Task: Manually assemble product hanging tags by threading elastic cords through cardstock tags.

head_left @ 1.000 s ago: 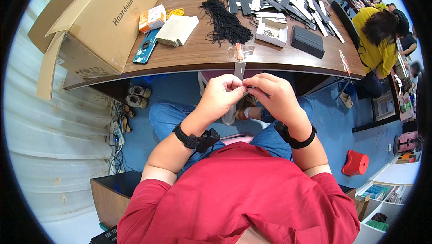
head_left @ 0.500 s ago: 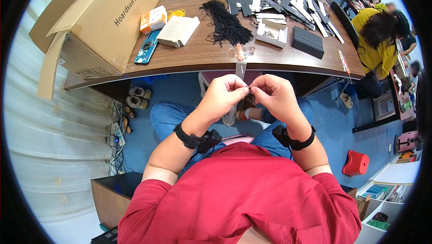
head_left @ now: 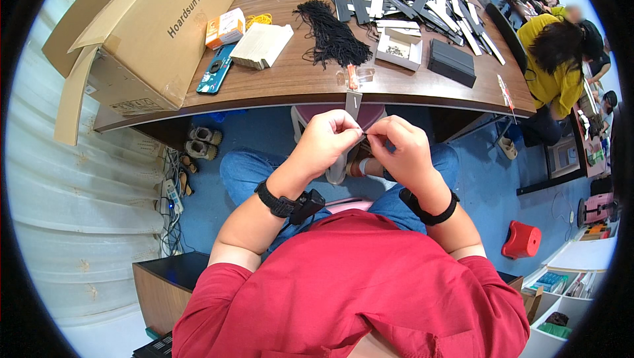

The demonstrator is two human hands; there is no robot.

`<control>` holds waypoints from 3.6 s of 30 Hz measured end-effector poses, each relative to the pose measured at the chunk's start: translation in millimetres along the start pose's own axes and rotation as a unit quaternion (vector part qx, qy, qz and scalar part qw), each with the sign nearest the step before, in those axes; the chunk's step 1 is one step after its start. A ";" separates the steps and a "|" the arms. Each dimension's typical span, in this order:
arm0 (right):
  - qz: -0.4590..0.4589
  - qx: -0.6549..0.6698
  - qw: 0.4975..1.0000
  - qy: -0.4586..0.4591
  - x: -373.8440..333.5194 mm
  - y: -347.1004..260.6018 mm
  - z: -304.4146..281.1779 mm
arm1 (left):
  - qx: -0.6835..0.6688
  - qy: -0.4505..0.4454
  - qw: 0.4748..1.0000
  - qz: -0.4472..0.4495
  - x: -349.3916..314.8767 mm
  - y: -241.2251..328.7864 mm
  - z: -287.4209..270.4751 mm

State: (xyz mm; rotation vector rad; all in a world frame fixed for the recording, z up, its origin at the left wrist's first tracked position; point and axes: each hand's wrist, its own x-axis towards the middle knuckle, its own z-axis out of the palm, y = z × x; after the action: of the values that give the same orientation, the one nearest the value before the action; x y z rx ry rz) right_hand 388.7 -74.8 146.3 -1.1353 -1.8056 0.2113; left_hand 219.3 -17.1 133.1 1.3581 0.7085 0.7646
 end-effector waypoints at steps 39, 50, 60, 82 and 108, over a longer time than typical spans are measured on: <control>0.129 0.110 0.985 -0.028 0.9 52.5 29.4 | 0.127 0.093 0.985 0.064 24.3 -26.9 -5.0; 0.044 -0.008 0.997 -0.064 -4.8 55.5 51.0 | 0.380 0.079 0.905 0.174 9.7 -35.3 -18.1; -0.080 -0.020 0.996 -0.045 -4.5 55.4 64.5 | -0.248 0.006 0.921 -0.300 8.4 -44.5 -55.3; 0.308 0.247 0.910 -0.128 -4.3 51.2 65.3 | -0.094 -0.007 0.985 -0.142 -1.1 -64.0 -51.0; 0.320 0.371 0.871 0.003 10.6 21.8 26.8 | -0.369 -0.014 0.917 -0.150 7.0 -0.5 -40.2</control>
State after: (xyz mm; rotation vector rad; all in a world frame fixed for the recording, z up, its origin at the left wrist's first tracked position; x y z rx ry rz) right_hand 379.5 -46.1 126.3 -1.0936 -1.0871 1.1812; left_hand 190.7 11.7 129.0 0.5536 0.5066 0.6637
